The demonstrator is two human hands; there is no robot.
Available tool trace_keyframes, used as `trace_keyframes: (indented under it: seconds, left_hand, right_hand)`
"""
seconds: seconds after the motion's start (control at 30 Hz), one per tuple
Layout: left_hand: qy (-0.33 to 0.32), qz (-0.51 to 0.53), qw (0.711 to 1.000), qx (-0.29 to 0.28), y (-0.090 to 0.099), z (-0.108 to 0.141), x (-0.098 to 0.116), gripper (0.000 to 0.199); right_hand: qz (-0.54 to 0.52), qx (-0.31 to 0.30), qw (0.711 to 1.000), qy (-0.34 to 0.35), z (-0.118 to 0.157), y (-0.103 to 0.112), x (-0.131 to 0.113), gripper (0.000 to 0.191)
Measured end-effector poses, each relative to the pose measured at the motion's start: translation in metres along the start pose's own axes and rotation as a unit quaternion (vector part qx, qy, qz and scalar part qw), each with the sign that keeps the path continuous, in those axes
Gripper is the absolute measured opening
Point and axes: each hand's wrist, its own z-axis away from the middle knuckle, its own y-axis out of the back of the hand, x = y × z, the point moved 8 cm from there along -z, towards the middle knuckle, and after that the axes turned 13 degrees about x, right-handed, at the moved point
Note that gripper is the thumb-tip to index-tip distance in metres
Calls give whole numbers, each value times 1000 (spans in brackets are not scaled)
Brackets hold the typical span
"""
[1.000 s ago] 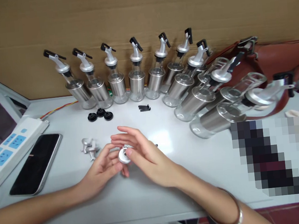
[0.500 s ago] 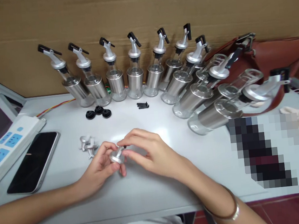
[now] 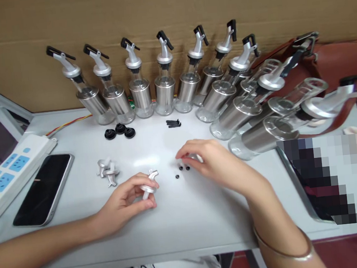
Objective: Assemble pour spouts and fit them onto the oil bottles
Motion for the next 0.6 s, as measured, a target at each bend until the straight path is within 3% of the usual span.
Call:
trace_keyframes:
  seconds: [0.13,0.43,0.6]
  left_hand:
    - [6,0,1000,2,-1,0,0,21]
    - [6,-11,1000,0,1,0,-3,22]
    - [-1,-15,1000,6,1,0,-2,21]
  right_hand:
    - [13,-29,999,-4,4,-3,15,10]
    - [40,-46,998,-8,8,-18,12,15]
    - [6,20,1000,10,3,-5,2,9]
